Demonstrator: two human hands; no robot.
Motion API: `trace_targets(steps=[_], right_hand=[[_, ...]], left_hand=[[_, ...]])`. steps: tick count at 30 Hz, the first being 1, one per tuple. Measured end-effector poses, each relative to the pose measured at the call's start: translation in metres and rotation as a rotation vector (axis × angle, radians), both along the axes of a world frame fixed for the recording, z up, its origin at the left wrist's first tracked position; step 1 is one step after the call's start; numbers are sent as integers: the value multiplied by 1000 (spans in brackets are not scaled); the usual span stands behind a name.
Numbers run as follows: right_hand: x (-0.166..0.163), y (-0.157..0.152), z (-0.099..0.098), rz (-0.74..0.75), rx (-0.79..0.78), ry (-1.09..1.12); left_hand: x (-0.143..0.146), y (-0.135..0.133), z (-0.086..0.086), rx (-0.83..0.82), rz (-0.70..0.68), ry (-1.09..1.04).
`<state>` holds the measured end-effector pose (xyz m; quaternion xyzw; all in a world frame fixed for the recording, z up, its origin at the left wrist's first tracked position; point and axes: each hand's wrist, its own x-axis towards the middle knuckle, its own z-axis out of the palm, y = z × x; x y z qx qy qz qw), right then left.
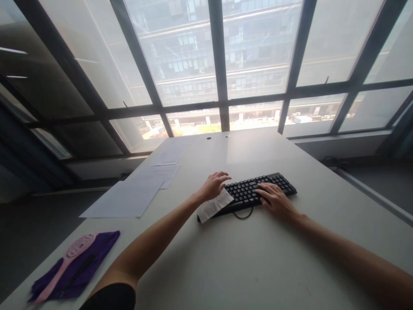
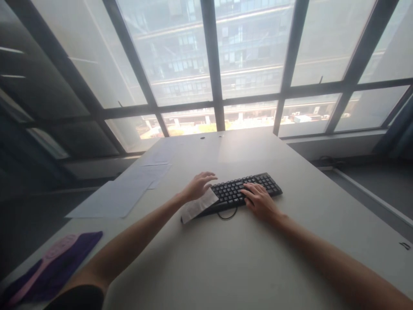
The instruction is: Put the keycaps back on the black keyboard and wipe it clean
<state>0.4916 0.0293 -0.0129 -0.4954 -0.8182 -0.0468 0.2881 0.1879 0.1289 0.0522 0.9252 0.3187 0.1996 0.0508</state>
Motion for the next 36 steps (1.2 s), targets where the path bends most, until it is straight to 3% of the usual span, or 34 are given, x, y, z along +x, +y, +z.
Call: trace_targets(steps=[3,6,9,11,18,22,26,32,36], right_hand=[[-10,-15,5,4,59,30],[-34,-34,6,107,0,-9],[-60,-47,4,125,-93,-95],[-73,-50,2,79,-115,-165],[-104,-33,9,148,-74,-395],[-119,-21,11,180,-1,-396],[-117,-15,8,158,37,-290],[-92,-10,17,111,97,-53],[-110,-8,28,256,82,-56]], left_hand=[[-15,-21,-5,86,140,-76],[-47,-27,-12,43,315,-155],[-78,-18,-23,-149,525,-249],[-89,-11,-29,-302,580,-297],[-82,-15,-32,-621,546,-532],[-76,-16,-39,-747,509,-603],[-77,-12,-51,-688,470,-597],[-79,-20,-61,-460,558,-610],[-73,-33,-57,-419,504,-579]])
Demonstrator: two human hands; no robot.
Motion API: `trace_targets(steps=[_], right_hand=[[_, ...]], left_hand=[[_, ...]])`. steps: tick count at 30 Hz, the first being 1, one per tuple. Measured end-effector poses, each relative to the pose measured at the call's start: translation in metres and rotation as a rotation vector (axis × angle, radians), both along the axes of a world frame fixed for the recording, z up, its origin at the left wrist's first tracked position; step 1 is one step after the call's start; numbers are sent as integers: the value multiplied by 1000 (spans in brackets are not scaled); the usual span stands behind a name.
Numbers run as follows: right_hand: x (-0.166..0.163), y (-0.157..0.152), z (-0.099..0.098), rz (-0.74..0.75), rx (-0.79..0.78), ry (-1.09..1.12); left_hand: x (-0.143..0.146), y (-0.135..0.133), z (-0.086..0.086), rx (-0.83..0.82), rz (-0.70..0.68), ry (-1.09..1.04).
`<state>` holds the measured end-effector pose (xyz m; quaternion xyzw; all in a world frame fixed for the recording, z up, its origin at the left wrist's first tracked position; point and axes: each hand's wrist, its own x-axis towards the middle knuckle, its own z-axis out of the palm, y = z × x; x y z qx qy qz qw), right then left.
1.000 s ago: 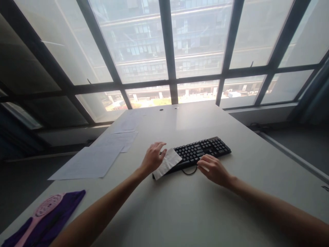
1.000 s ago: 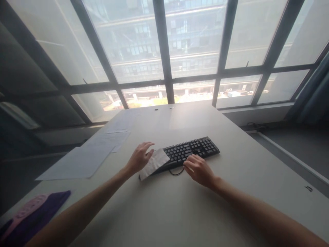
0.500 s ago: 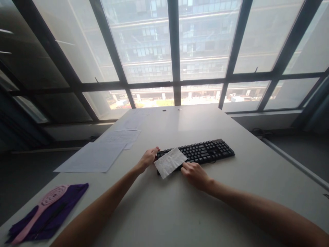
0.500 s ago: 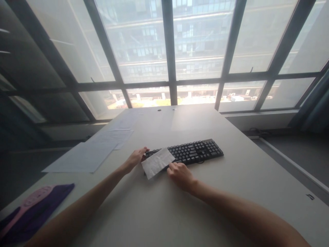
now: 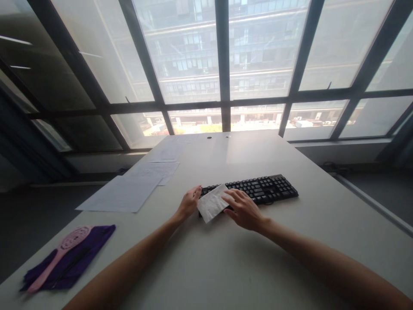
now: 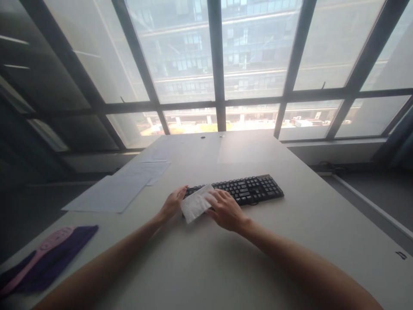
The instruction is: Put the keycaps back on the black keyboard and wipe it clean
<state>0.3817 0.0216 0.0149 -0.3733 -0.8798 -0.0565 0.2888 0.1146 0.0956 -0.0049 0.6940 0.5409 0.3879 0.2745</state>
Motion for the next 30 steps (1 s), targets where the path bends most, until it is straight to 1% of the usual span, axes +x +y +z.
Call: trace_targets(steps=[3,6,9,11,13,15,17,21,24,27,30], right_hand=[[-27,4,1,67,-54,-96],[-44,8,-3,55,-122,-136],[-48,10,-7,42,-162,-130],[-49,9,-9,35,-173,-120],[-50,9,-10,29,-182,-116],[-51,9,-12,12,-190,-115],[-49,10,-13,-53,-204,-107],[-40,17,-15,-296,-258,-77],[-41,21,-13,-420,-300,-71],[-61,20,-11,-444,-326,-70],[-89,15,-10,-357,-322,-85]], left_hand=[[0,-3,1,32,-55,66],[-12,1,-3,21,-129,134],[-32,4,-8,-3,-312,213],[-42,2,-10,12,-447,289],[-46,-1,-10,52,-505,365],[-44,-6,-9,89,-488,408],[-39,-9,-9,116,-444,421],[-34,-9,-14,157,-420,411],[-35,-6,-21,187,-421,408],[-35,-4,-26,201,-420,410],[-37,-4,-30,203,-423,424]])
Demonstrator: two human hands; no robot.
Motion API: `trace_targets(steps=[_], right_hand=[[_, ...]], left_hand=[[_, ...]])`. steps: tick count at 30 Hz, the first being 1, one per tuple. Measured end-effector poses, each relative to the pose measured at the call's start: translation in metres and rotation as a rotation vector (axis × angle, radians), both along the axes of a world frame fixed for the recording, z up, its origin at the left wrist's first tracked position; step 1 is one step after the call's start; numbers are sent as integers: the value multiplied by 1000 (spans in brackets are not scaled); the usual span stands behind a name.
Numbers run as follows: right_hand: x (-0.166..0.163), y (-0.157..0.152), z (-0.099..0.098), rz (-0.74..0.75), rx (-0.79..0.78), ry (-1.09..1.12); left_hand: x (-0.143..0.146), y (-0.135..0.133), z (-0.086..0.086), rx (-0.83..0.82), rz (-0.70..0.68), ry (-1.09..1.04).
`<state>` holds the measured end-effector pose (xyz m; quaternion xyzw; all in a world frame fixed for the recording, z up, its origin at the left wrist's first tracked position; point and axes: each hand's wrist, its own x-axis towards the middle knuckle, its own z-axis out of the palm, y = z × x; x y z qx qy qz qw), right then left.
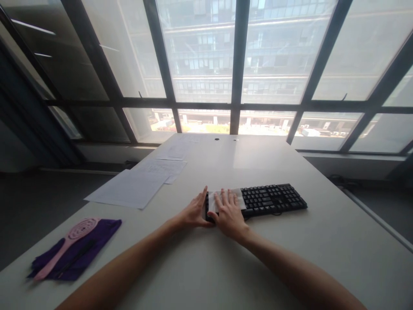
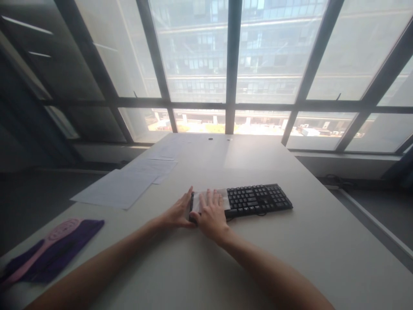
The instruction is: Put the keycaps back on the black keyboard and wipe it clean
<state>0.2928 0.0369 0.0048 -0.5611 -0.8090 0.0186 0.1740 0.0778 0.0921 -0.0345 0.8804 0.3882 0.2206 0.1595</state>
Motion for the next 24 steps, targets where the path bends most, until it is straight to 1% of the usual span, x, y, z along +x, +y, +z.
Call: trace_targets(steps=[3,6,9,12,14,16,20,24], right_hand=[[-22,-2,0,118,0,7],[-30,2,1,177,1,13],[-26,9,3,173,-13,8],[-19,16,5,112,-36,19],[-17,17,6,85,-43,25],[-18,17,7,102,-33,29],[-19,15,8,180,-9,20],[-19,15,8,191,-13,20]], left_hand=[[-4,3,-3,-10,-44,29],[-6,5,-3,-27,-90,34],[-3,1,4,-43,-62,15],[2,-6,11,-67,-5,-13],[5,-8,14,-82,9,-29],[6,-8,16,-95,9,-27],[8,-7,19,-115,24,25],[9,-8,22,-129,47,45]])
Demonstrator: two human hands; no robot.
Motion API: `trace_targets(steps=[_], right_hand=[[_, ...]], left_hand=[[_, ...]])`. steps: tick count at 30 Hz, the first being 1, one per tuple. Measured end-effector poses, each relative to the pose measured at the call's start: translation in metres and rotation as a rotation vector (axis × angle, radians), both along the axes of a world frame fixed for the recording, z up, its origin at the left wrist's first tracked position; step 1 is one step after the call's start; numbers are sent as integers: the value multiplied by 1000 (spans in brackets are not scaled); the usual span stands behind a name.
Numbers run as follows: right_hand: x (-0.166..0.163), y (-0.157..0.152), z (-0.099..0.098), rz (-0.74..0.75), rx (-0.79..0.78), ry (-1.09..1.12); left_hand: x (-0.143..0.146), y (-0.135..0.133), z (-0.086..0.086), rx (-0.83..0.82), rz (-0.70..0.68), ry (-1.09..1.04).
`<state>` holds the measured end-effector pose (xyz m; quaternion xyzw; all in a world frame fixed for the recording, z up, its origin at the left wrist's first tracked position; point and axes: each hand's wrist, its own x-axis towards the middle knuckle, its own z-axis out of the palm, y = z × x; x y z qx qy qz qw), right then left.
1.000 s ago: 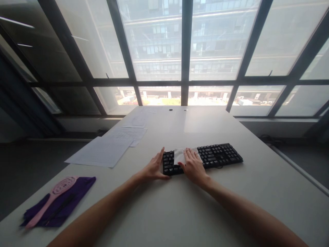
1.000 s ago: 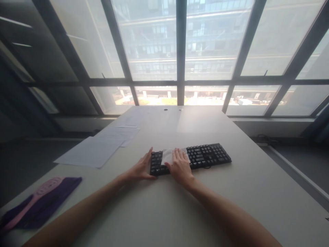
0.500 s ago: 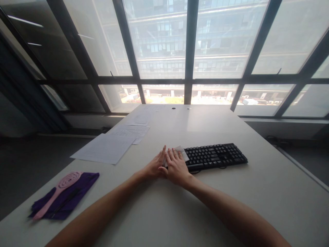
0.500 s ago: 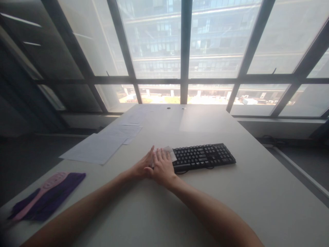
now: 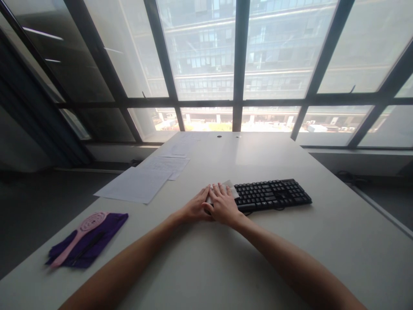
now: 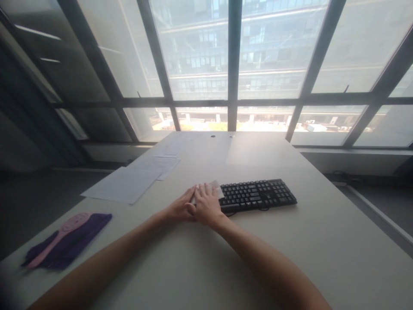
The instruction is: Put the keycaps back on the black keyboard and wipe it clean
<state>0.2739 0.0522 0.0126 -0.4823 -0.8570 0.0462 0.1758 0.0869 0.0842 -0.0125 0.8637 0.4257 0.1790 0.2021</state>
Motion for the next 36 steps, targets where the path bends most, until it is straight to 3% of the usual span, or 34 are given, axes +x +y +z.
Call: trace_targets(steps=[14,23,29,36], right_hand=[[5,-5,-7,-103,9,13],[8,-33,-7,26,60,-8],[21,-42,-16,59,95,-10],[44,-34,-21,-146,57,18]], left_hand=[[-8,4,-8,64,-52,-15],[-10,13,-21,98,-79,-40],[-6,7,-14,96,-55,-79],[-3,2,-4,68,-60,-96]])
